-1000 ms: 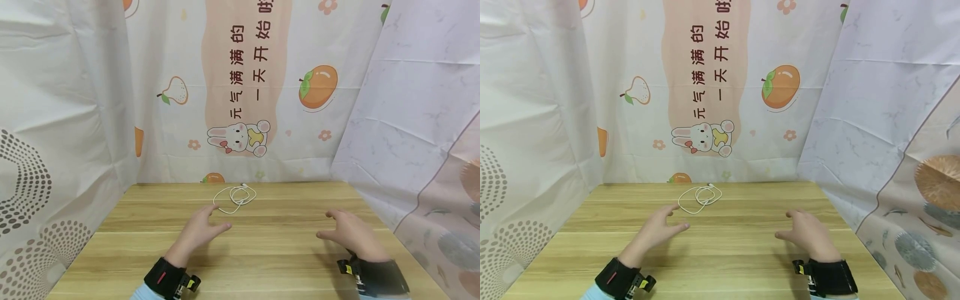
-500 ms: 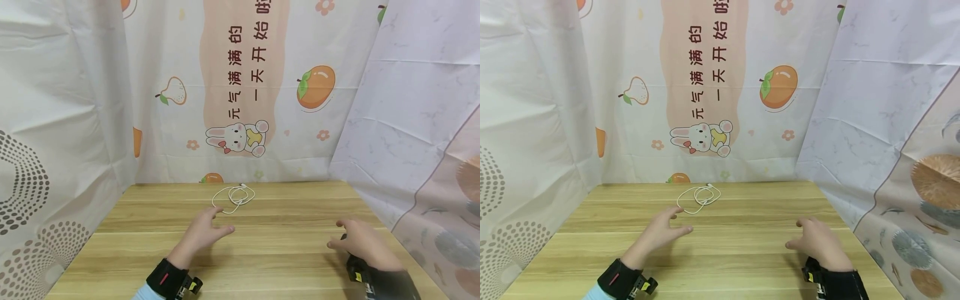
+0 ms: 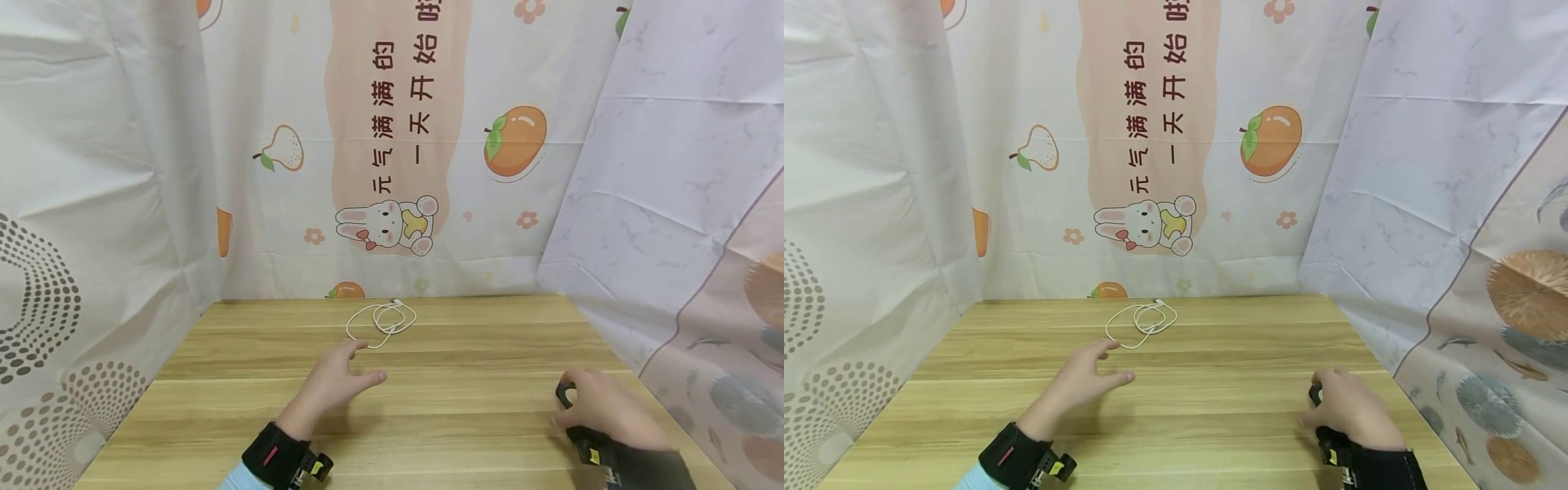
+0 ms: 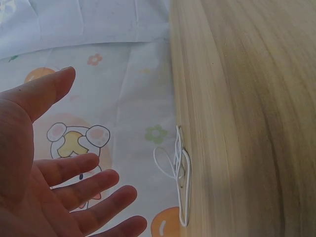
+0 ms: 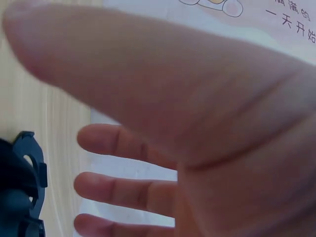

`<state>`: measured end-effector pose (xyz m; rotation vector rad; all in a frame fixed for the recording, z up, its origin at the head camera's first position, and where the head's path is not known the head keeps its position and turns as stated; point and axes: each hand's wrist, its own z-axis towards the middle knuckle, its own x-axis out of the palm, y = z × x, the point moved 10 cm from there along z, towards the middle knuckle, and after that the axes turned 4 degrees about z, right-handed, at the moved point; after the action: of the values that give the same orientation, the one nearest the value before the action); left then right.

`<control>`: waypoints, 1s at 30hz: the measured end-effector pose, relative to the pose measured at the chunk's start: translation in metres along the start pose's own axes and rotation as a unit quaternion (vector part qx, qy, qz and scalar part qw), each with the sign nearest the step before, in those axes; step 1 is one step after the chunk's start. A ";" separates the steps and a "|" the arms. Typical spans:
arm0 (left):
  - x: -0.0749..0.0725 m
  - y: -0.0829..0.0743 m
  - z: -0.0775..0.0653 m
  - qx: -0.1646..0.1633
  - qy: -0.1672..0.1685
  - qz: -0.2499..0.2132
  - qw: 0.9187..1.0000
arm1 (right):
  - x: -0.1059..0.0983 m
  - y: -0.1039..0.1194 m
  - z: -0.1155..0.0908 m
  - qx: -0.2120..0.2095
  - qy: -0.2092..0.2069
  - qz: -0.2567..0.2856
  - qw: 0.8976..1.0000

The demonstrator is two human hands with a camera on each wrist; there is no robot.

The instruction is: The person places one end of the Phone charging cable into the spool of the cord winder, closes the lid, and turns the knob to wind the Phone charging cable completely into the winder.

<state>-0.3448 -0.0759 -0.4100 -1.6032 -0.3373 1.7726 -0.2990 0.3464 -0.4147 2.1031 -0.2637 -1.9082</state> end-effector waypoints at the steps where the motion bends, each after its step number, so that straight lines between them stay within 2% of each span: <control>1: 0.000 0.000 0.000 -0.001 0.001 0.000 1.000 | 0.002 -0.001 0.000 0.002 0.007 -0.002 1.000; 6: 0.000 0.000 0.000 -0.003 0.001 0.003 1.000 | 0.007 -0.005 -0.003 0.000 0.023 -0.003 1.000; 14: 0.001 0.000 0.000 0.004 0.006 -0.001 1.000 | 0.015 -0.014 0.000 0.015 0.062 0.032 0.997; 22: 0.013 -0.007 -0.001 0.022 0.028 -0.015 0.999 | 0.023 -0.023 0.004 0.021 0.089 0.044 0.995; 30: 0.025 -0.018 -0.002 0.034 0.044 -0.027 0.998 | 0.027 -0.020 0.001 0.020 0.108 0.053 0.993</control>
<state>-0.3367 -0.0474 -0.4180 -1.6049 -0.2736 1.6500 -0.2987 0.3569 -0.4467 2.2501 -0.3593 -1.6140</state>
